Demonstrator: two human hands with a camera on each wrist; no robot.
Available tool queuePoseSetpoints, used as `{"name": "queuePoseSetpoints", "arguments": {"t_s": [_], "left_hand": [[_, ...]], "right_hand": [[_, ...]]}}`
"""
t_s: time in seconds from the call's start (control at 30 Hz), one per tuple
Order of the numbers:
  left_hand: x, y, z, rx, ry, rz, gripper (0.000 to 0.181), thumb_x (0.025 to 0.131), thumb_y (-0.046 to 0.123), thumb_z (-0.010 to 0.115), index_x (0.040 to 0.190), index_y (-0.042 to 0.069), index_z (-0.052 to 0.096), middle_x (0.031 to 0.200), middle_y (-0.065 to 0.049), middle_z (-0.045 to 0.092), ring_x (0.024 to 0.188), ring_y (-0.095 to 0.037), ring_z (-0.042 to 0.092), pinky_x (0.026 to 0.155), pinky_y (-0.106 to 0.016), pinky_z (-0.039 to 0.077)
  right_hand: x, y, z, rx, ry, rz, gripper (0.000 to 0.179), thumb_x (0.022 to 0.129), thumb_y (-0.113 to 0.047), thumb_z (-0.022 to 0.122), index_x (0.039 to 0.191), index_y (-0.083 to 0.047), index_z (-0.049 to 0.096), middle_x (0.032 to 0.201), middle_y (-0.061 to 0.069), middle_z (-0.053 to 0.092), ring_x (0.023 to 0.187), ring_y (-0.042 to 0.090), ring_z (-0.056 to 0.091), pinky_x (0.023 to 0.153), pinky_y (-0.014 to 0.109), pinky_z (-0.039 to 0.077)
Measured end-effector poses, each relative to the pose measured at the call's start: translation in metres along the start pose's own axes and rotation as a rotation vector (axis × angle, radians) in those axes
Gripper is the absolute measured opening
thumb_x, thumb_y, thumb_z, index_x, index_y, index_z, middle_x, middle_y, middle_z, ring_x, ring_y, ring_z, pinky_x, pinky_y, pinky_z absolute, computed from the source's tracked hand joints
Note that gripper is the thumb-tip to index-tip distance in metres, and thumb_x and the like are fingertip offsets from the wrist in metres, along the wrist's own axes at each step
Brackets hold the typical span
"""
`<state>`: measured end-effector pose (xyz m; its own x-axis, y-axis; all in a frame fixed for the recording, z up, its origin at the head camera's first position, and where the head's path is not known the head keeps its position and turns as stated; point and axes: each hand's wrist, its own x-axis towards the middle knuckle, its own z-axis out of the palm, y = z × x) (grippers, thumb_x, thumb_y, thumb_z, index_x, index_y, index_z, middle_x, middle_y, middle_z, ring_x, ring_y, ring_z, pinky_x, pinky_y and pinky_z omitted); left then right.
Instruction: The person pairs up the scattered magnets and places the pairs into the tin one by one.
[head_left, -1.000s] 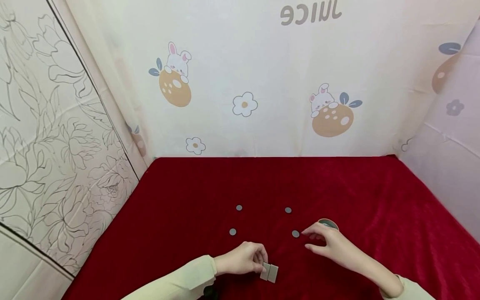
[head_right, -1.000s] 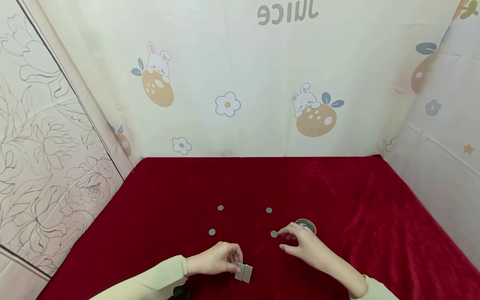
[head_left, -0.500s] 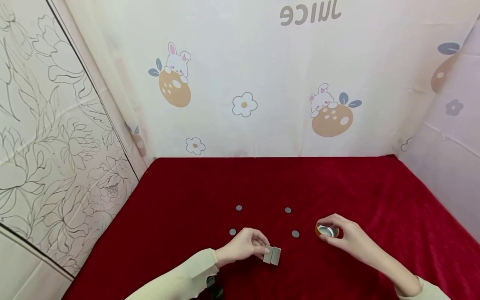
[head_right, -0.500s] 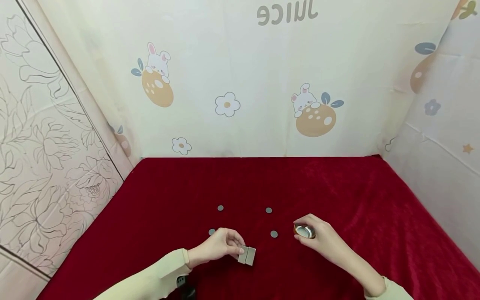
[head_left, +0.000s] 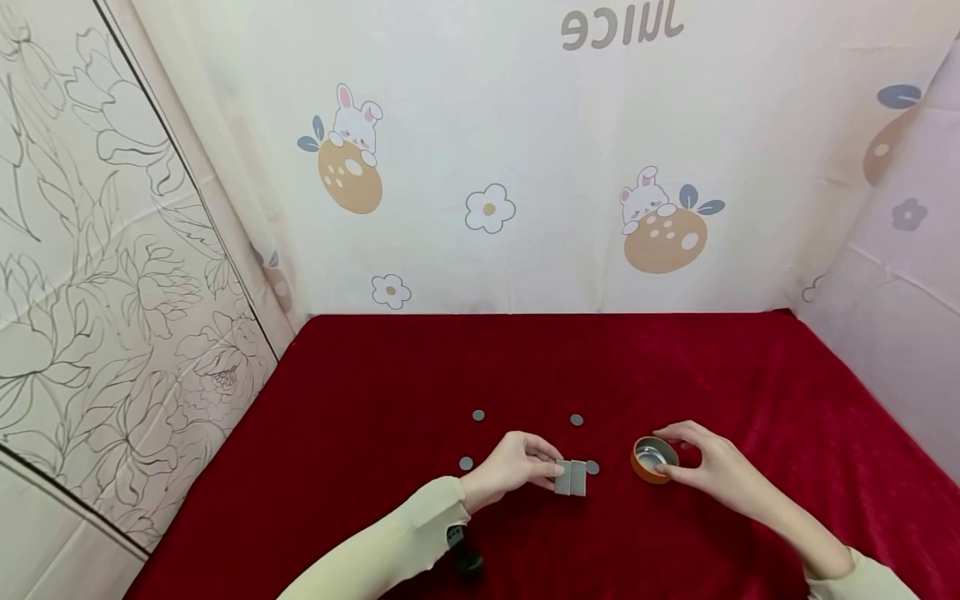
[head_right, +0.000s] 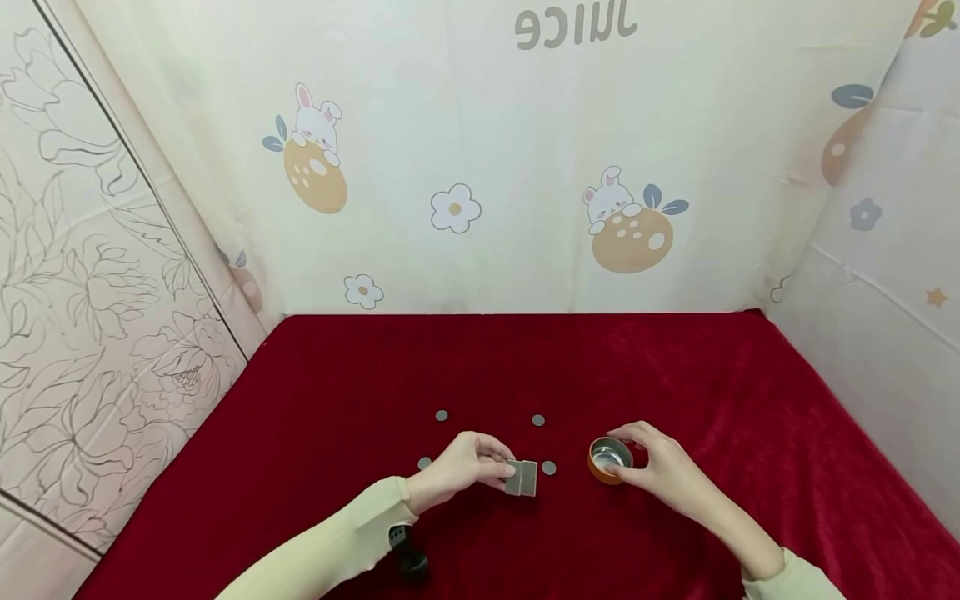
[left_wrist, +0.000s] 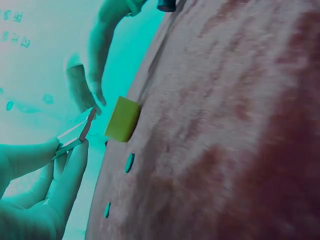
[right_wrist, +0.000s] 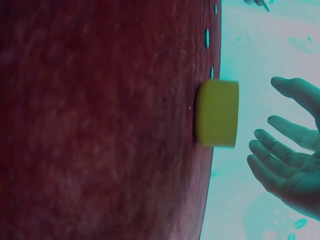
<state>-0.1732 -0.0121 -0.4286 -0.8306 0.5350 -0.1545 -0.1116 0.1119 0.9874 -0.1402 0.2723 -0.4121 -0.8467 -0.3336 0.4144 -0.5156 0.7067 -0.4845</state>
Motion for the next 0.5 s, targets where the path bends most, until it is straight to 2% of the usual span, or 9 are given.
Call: {"name": "queuePoseSetpoints", "arguments": {"t_s": [0.3, 0.5], "left_hand": [[0.019, 0.006, 0.012, -0.029, 0.028, -0.004, 0.014, 0.079, 0.002, 0.063, 0.092, -0.004, 0.065, 0.076, -0.007, 0.063, 0.065, -0.018, 0.062, 0.066, -0.035, 0.052], [0.031, 0.008, 0.021, -0.057, 0.055, -0.018, 0.014, 0.078, 0.001, 0.064, 0.091, -0.005, 0.065, 0.077, -0.009, 0.063, 0.066, -0.020, 0.063, 0.066, -0.036, 0.051]], "right_hand": [[-0.001, 0.013, -0.002, 0.007, -0.082, 0.093, 0.044, 0.067, -0.019, 0.077, 0.105, -0.003, 0.060, 0.101, 0.006, 0.058, 0.083, 0.009, 0.056, 0.067, 0.022, 0.047], [-0.001, 0.020, -0.002, 0.067, -0.128, 0.106, 0.049, 0.068, -0.020, 0.077, 0.108, 0.001, 0.058, 0.103, 0.010, 0.059, 0.085, 0.004, 0.055, 0.067, 0.018, 0.046]]}}
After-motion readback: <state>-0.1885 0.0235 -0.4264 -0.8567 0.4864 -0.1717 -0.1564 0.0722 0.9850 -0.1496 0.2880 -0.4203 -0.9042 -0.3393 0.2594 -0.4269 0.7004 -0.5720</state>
